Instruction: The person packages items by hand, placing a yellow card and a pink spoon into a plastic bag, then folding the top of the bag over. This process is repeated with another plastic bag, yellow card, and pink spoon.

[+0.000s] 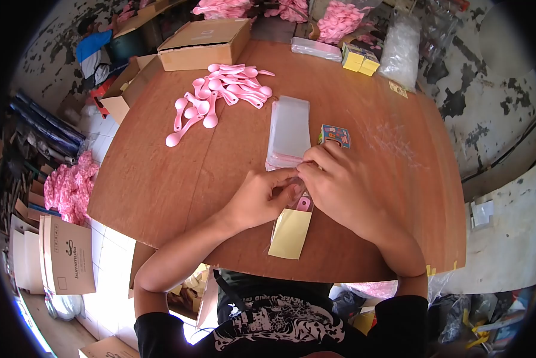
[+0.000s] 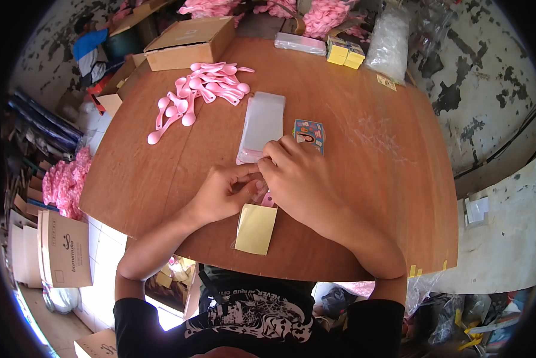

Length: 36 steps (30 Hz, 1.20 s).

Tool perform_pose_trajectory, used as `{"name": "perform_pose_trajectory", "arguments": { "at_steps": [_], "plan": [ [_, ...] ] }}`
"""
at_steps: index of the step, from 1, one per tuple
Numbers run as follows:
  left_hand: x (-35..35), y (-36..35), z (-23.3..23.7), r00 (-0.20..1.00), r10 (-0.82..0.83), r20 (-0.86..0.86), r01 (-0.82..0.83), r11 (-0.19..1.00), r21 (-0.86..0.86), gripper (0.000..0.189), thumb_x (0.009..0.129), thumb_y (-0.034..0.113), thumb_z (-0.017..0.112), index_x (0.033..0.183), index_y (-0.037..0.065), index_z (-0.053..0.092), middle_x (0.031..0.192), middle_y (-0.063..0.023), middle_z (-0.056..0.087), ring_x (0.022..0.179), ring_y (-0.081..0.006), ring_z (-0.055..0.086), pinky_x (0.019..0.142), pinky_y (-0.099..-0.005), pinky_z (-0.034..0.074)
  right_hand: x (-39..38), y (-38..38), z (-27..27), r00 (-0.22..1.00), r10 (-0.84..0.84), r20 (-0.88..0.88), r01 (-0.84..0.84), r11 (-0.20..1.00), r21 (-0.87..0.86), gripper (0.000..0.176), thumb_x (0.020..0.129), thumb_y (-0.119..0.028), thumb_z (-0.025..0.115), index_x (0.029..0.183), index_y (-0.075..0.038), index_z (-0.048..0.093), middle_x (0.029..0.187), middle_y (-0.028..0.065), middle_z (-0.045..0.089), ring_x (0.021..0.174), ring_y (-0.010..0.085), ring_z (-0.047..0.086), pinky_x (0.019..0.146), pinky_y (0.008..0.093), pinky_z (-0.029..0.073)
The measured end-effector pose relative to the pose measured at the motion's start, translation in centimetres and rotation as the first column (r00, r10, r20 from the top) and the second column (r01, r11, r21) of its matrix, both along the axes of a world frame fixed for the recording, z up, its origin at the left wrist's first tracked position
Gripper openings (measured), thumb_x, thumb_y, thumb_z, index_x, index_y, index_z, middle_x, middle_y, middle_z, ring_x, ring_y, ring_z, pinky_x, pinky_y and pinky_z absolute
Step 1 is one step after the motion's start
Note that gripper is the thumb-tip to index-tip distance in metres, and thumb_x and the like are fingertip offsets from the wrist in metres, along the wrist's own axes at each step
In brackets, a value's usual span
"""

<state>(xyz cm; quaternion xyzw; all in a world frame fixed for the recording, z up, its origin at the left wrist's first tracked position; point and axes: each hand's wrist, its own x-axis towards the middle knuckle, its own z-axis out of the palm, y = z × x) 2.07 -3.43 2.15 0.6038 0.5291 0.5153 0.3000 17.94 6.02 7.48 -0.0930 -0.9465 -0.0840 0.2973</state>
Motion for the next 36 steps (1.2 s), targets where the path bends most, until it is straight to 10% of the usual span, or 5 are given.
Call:
{"name": "perform_pose_trajectory", "arguments": {
  "at_steps": [11, 18, 29, 31, 36],
  "plan": [
    [-0.2, -0.1, -0.3, 0.93, -0.11, -0.351, 0.176, 0.971, 0.162, 0.029, 0.077, -0.002, 0.061, 0.105, 0.002, 0.066, 0.084, -0.0198, 0.068, 0.072, -0.0375, 0.065, 0.064, -0.0411, 0.053, 0.1, 2.6, -0.6, 0.976, 0.211, 0.046, -0.19, 0.942, -0.276, 0.008, 0.061, -0.006, 0.068, 0.063, -0.005, 0.06, 0.071, 0.0038, 0.057, 0.069, 0.0191, 0.06, 0.057, 0.0335, 0.049],
    [-0.5, -0.7, 0.8, 0.977, -0.155, -0.147, 0.154, 0.988, -0.02, 0.033, 0.084, -0.003, 0.061, 0.116, 0.001, 0.065, 0.086, -0.0171, 0.07, 0.074, -0.0161, 0.07, 0.063, -0.0297, 0.053, 0.8, 3.0, 1.3, 0.957, 0.25, -0.149, -0.287, 0.722, -0.63, 0.011, 0.062, 0.006, 0.064, 0.068, -0.001, 0.058, 0.075, 0.0067, 0.059, 0.07, 0.0171, 0.06, 0.063, 0.03, 0.047],
    [-0.9, -0.3, 0.8, 0.843, -0.11, 0.527, 0.009, 0.982, 0.191, 0.042, 0.098, 0.006, 0.053, 0.137, -0.004, 0.041, 0.092, -0.0119, 0.069, 0.088, -0.0186, 0.069, 0.08, -0.0303, 0.056, 11.4, 15.8, 3.7, 0.624, -0.176, -0.762, -0.78, -0.209, -0.591, 0.01, 0.079, -0.002, 0.055, 0.083, -0.004, 0.063, 0.085, 0.0066, 0.061, 0.076, 0.0186, 0.059, 0.075, 0.0321, 0.049],
    [-0.8, 0.0, 0.2, 0.854, -0.084, 0.513, -0.021, 0.98, 0.196, 0.041, 0.098, 0.006, 0.054, 0.136, -0.004, 0.041, 0.092, -0.0125, 0.069, 0.088, -0.0173, 0.069, 0.079, -0.0291, 0.056, 13.4, 21.4, -1.3, 0.87, -0.468, 0.156, 0.349, 0.359, -0.866, 0.023, 0.077, 0.001, 0.053, 0.095, -0.003, 0.067, 0.088, 0.0087, 0.068, 0.076, 0.0215, 0.064, 0.074, 0.0319, 0.051],
    [-0.9, 0.3, 0.0, 0.851, -0.074, 0.519, -0.033, 0.981, 0.193, 0.041, 0.098, 0.006, 0.055, 0.136, -0.004, 0.043, 0.094, -0.0125, 0.069, 0.087, -0.0162, 0.068, 0.079, -0.0285, 0.056, 13.5, 21.2, -4.6, 0.712, -0.659, -0.243, 0.418, 0.675, -0.608, 0.029, 0.082, 0.0, 0.056, 0.108, -0.001, 0.067, 0.099, 0.014, 0.072, 0.089, 0.0177, 0.069, 0.074, 0.031, 0.053]
  ]
}}
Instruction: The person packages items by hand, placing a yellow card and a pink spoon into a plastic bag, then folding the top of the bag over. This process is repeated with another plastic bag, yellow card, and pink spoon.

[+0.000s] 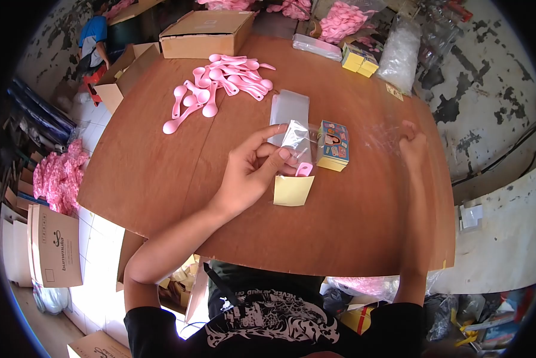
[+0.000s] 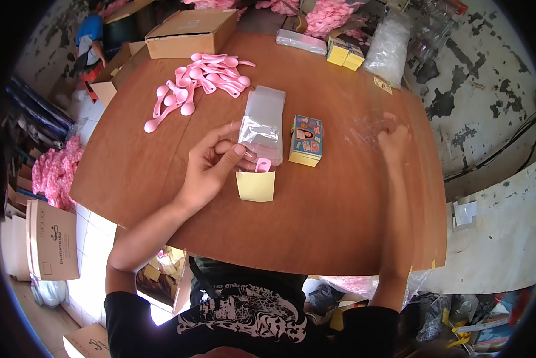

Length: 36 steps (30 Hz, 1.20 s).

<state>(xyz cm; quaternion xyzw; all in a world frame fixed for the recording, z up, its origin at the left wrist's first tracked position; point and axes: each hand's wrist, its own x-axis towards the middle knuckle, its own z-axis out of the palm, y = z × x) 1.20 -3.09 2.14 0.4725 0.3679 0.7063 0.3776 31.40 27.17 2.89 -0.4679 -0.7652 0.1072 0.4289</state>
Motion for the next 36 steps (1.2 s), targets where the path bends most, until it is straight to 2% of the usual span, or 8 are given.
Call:
{"name": "perform_pose_trajectory", "arguments": {
  "at_steps": [2, 4, 6, 10, 14, 18, 22, 36],
  "plan": [
    [0.1, -0.1, 0.0, 1.0, -0.022, -0.004, 0.022, 1.0, -0.009, 0.041, 0.098, 0.007, 0.055, 0.135, -0.004, 0.043, 0.094, -0.0124, 0.069, 0.087, -0.0162, 0.068, 0.079, -0.0287, 0.056, -2.5, -5.3, 2.6, 1.0, -0.012, 0.005, 0.011, 0.985, 0.175, 0.029, 0.083, -0.001, 0.058, 0.112, -0.001, 0.065, 0.103, 0.0156, 0.072, 0.093, 0.0156, 0.069, 0.074, 0.0305, 0.054],
    [0.2, -0.1, 0.2, 1.0, -0.024, 0.009, 0.024, 0.999, -0.041, 0.042, 0.097, 0.007, 0.056, 0.135, -0.003, 0.044, 0.095, -0.0126, 0.069, 0.087, -0.0164, 0.068, 0.079, -0.029, 0.056, -6.1, -11.4, 6.1, 0.987, 0.118, -0.108, -0.145, 0.942, -0.301, 0.032, 0.086, -0.007, 0.063, 0.117, -0.002, 0.062, 0.107, 0.014, 0.07, 0.091, 0.0132, 0.068, 0.074, 0.0285, 0.054],
    [0.1, -0.1, 0.3, 1.0, -0.028, 0.008, 0.029, 0.998, -0.048, 0.041, 0.097, 0.007, 0.056, 0.135, -0.004, 0.044, 0.095, -0.0127, 0.069, 0.087, -0.0166, 0.068, 0.079, -0.0291, 0.056, -7.7, -13.9, 5.3, 0.749, 0.543, -0.379, -0.65, 0.713, -0.263, 0.036, 0.088, -0.012, 0.068, 0.121, -0.002, 0.059, 0.109, 0.0113, 0.067, 0.09, 0.0134, 0.067, 0.072, 0.0268, 0.053],
    [0.0, 0.0, 0.0, 0.998, -0.058, -0.009, 0.058, 0.998, -0.026, 0.043, 0.096, 0.007, 0.058, 0.136, -0.004, 0.043, 0.097, -0.0133, 0.069, 0.088, -0.0164, 0.068, 0.079, -0.0287, 0.056, -10.8, -19.4, 3.2, 0.576, 0.673, -0.464, -0.81, 0.396, -0.432, 0.028, 0.089, -0.011, 0.069, 0.113, 0.001, 0.061, 0.104, 0.0084, 0.067, 0.088, 0.0138, 0.067, 0.075, 0.0254, 0.054],
    [-0.2, -0.1, 0.1, 0.998, -0.053, -0.03, 0.053, 0.999, 0.002, 0.039, 0.095, 0.008, 0.06, 0.131, -0.004, 0.049, 0.1, -0.0126, 0.07, 0.088, -0.0151, 0.068, 0.079, -0.0275, 0.055, -11.9, -21.0, 1.4, 0.573, 0.584, -0.575, -0.819, 0.439, -0.37, 0.02, 0.092, -0.01, 0.066, 0.104, 0.005, 0.064, 0.098, 0.01, 0.069, 0.086, 0.014, 0.068, 0.076, 0.0255, 0.055],
    [-0.9, 0.1, -0.3, 0.98, -0.186, -0.078, 0.168, 0.968, -0.189, 0.023, 0.092, 0.009, 0.065, 0.112, -0.003, 0.065, 0.098, -0.0097, 0.07, 0.083, -0.011, 0.066, 0.073, -0.0246, 0.054, -11.1, -20.9, 1.2, 0.618, 0.523, -0.587, -0.786, 0.441, -0.434, 0.02, 0.095, -0.011, 0.063, 0.105, 0.005, 0.065, 0.098, 0.0099, 0.069, 0.087, 0.0139, 0.068, 0.074, 0.0257, 0.056],
    [-0.8, 0.4, -0.7, 0.976, -0.132, -0.175, 0.08, 0.957, -0.277, 0.015, 0.089, 0.01, 0.07, 0.099, -0.002, 0.071, 0.095, -0.0081, 0.071, 0.079, -0.0085, 0.065, 0.067, -0.0223, 0.055, -10.5, -20.6, 0.3, 0.624, 0.509, -0.594, -0.78, 0.457, -0.428, 0.021, 0.095, -0.012, 0.062, 0.108, 0.005, 0.065, 0.1, 0.0104, 0.069, 0.088, 0.0142, 0.068, 0.073, 0.0263, 0.057],
    [-2.0, 1.1, -2.1, 0.98, -0.092, -0.174, 0.057, 0.979, -0.195, 0.018, 0.088, 0.007, 0.069, 0.104, -0.001, 0.071, 0.092, -0.0098, 0.071, 0.077, -0.0107, 0.065, 0.067, -0.0237, 0.056, -10.1, -18.6, -1.5, 0.564, 0.483, -0.67, -0.822, 0.408, -0.398, 0.017, 0.091, -0.007, 0.065, 0.105, 0.002, 0.068, 0.1, 0.0101, 0.069, 0.088, 0.0156, 0.067, 0.072, 0.0283, 0.058]
  ]
}}
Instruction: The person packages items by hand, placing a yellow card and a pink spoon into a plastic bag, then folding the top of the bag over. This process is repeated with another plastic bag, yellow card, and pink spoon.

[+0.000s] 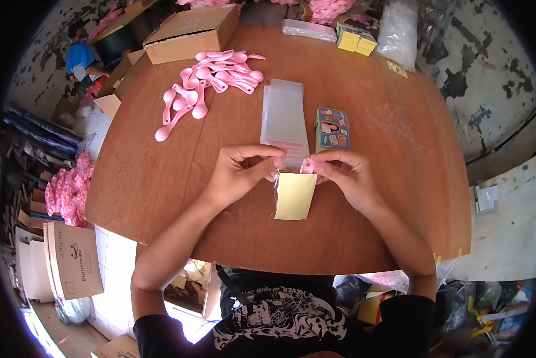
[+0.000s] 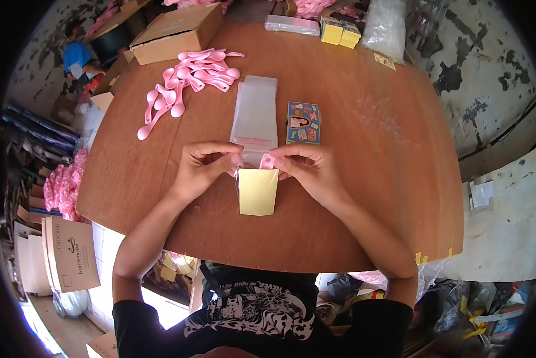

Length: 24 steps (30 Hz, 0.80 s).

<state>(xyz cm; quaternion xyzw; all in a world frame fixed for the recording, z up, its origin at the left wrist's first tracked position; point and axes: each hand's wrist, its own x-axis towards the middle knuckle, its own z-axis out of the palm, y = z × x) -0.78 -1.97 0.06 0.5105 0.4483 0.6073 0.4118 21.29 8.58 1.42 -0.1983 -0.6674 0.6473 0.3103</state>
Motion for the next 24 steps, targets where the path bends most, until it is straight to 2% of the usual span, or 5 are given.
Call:
{"name": "perform_pose_trajectory", "arguments": {
  "at_steps": [4, 8, 10, 16, 24],
  "plan": [
    [0.04, -0.2, 0.31, 0.999, -0.028, -0.02, 0.028, 1.0, 0.0, 0.014, 0.09, 0.001, 0.065, 0.102, -0.002, 0.071, 0.093, -0.011, 0.07, 0.081, -0.0134, 0.066, 0.07, -0.0252, 0.056, 0.05, 0.42, -0.54, 0.997, 0.059, -0.059, -0.053, 0.994, 0.098, 0.012, 0.092, -0.003, 0.063, 0.101, 0.003, 0.069, 0.099, 0.0099, 0.069, 0.089, 0.0157, 0.067, 0.073, 0.0285, 0.058],
    [0.09, -0.12, 0.27, 0.998, -0.03, -0.056, 0.033, 0.998, 0.045, 0.015, 0.09, 0.005, 0.066, 0.103, -0.002, 0.071, 0.091, -0.0095, 0.071, 0.078, -0.0111, 0.065, 0.069, -0.0245, 0.055, 0.0, 0.33, -0.67, 0.998, 0.05, -0.031, -0.047, 0.995, 0.086, 0.011, 0.092, 0.001, 0.061, 0.098, 0.003, 0.069, 0.099, 0.0103, 0.069, 0.089, 0.0157, 0.067, 0.073, 0.0281, 0.058],
    [-0.04, -0.07, 0.04, 0.998, -0.028, -0.058, 0.031, 0.998, 0.054, 0.014, 0.09, 0.002, 0.065, 0.102, -0.002, 0.071, 0.092, -0.0089, 0.07, 0.078, -0.0109, 0.064, 0.069, -0.0246, 0.054, -0.03, 0.32, -0.66, 0.998, 0.049, -0.024, -0.045, 0.988, 0.145, 0.012, 0.092, 0.004, 0.057, 0.097, 0.003, 0.069, 0.099, 0.0104, 0.069, 0.09, 0.0158, 0.067, 0.074, 0.0279, 0.058],
    [-0.11, -0.07, 0.09, 0.995, -0.021, -0.095, 0.031, 0.994, 0.103, 0.015, 0.09, -0.005, 0.06, 0.098, -0.002, 0.071, 0.091, -0.0082, 0.069, 0.077, -0.0112, 0.062, 0.07, -0.0251, 0.052, 0.02, 0.13, -0.4, 0.998, 0.052, -0.022, -0.047, 0.983, 0.175, 0.017, 0.092, 0.007, 0.054, 0.098, 0.003, 0.069, 0.102, 0.0113, 0.069, 0.093, 0.0166, 0.067, 0.075, 0.0276, 0.058],
    [-0.14, -0.2, 0.5, 0.992, 0.025, -0.126, -0.015, 0.997, 0.08, 0.011, 0.089, -0.003, 0.062, 0.097, -0.003, 0.07, 0.09, -0.0075, 0.069, 0.079, -0.0117, 0.063, 0.071, -0.0259, 0.052, 0.05, -0.21, 0.01, 0.998, 0.062, -0.016, -0.055, 0.962, 0.267, 0.018, 0.092, 0.008, 0.053, 0.1, 0.004, 0.069, 0.105, 0.0129, 0.067, 0.096, 0.0168, 0.066, 0.077, 0.028, 0.058]
  ]
}}
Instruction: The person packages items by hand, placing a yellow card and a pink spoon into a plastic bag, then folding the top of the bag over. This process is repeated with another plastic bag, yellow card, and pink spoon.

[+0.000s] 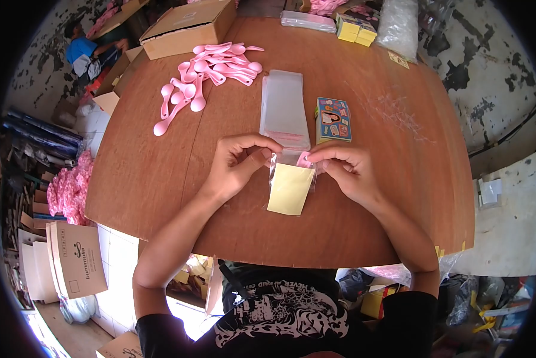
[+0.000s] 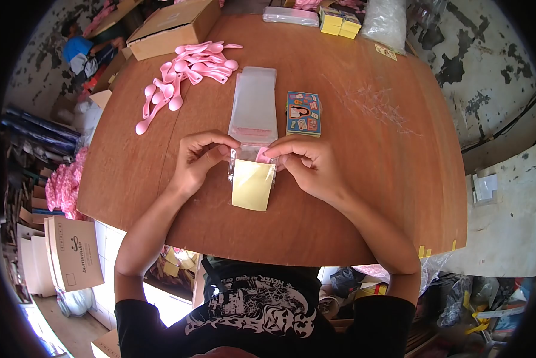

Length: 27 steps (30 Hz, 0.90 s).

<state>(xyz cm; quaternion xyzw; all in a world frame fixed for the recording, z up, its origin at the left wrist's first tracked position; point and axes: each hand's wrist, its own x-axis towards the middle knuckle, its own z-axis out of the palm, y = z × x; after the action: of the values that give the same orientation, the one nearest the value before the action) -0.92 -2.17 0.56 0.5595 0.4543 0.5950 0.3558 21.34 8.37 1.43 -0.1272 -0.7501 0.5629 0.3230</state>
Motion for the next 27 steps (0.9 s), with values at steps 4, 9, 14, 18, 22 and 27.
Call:
{"name": "perform_pose_trajectory", "arguments": {
  "at_steps": [4, 9, 14, 18, 22, 27],
  "plan": [
    [0.1, 0.1, -0.4, 1.0, 0.012, 0.019, -0.012, 1.0, -0.022, 0.01, 0.088, -0.003, 0.066, 0.098, -0.004, 0.068, 0.095, -0.0096, 0.068, 0.086, -0.0126, 0.065, 0.075, -0.0265, 0.053, -0.3, -0.3, -0.4, 0.994, 0.04, -0.104, -0.039, 0.999, 0.004, 0.015, 0.087, 0.008, 0.062, 0.101, 0.004, 0.066, 0.105, 0.0135, 0.065, 0.094, 0.0167, 0.066, 0.076, 0.027, 0.058],
    [-0.1, 0.2, 0.3, 0.998, 0.051, -0.047, -0.053, 0.998, -0.044, 0.013, 0.087, -0.003, 0.067, 0.101, -0.005, 0.066, 0.091, -0.0087, 0.069, 0.084, -0.0121, 0.066, 0.075, -0.0256, 0.054, -0.7, -1.0, -0.5, 0.999, -0.013, -0.036, 0.014, 0.999, 0.047, 0.022, 0.08, 0.009, 0.071, 0.1, 0.004, 0.064, 0.106, 0.0125, 0.062, 0.09, 0.0153, 0.067, 0.074, 0.0242, 0.059],
    [0.3, 0.0, 1.6, 0.995, 0.093, -0.026, -0.094, 0.995, -0.044, 0.017, 0.088, 0.001, 0.068, 0.104, -0.004, 0.064, 0.088, -0.0059, 0.069, 0.08, -0.0098, 0.064, 0.07, -0.0247, 0.052, -0.8, -1.2, -0.9, 0.995, -0.025, -0.098, 0.037, 0.993, 0.116, 0.024, 0.079, 0.01, 0.072, 0.101, 0.004, 0.064, 0.108, 0.0113, 0.06, 0.089, 0.0149, 0.067, 0.072, 0.0239, 0.059],
    [-0.4, -0.2, 1.4, 0.983, -0.13, -0.129, 0.115, 0.986, -0.118, 0.022, 0.081, 0.009, 0.077, 0.098, -0.002, 0.067, 0.079, -0.0018, 0.066, 0.074, -0.0059, 0.06, 0.063, -0.0227, 0.048, -0.7, -1.8, -0.7, 0.993, -0.012, -0.116, 0.029, 0.989, 0.146, 0.025, 0.079, 0.009, 0.072, 0.102, 0.003, 0.063, 0.106, 0.0108, 0.061, 0.089, 0.0146, 0.067, 0.072, 0.0239, 0.059],
    [0.0, -3.1, 3.8, 0.965, -0.159, -0.21, 0.098, 0.957, -0.273, 0.024, 0.075, 0.015, 0.084, 0.089, 0.002, 0.069, 0.071, 0.0002, 0.064, 0.067, -0.0033, 0.056, 0.056, -0.022, 0.044, 0.2, -2.6, 0.5, 0.997, 0.05, -0.056, -0.051, 0.998, -0.033, 0.025, 0.084, 0.002, 0.071, 0.107, 0.002, 0.062, 0.104, 0.009, 0.063, 0.089, 0.0126, 0.066, 0.071, 0.0236, 0.057],
    [-0.2, -12.5, 3.9, 0.851, -0.335, -0.406, 0.321, 0.941, -0.102, 0.019, 0.072, 0.013, 0.085, 0.082, 0.004, 0.072, 0.069, -0.0034, 0.068, 0.057, -0.0089, 0.061, 0.051, -0.0224, 0.044, 0.1, -1.4, 1.4, 0.996, -0.043, -0.074, 0.046, 0.998, 0.045, 0.021, 0.088, -0.003, 0.067, 0.109, 0.002, 0.061, 0.097, 0.0078, 0.066, 0.086, 0.0128, 0.067, 0.072, 0.0254, 0.055]
  ]
}}
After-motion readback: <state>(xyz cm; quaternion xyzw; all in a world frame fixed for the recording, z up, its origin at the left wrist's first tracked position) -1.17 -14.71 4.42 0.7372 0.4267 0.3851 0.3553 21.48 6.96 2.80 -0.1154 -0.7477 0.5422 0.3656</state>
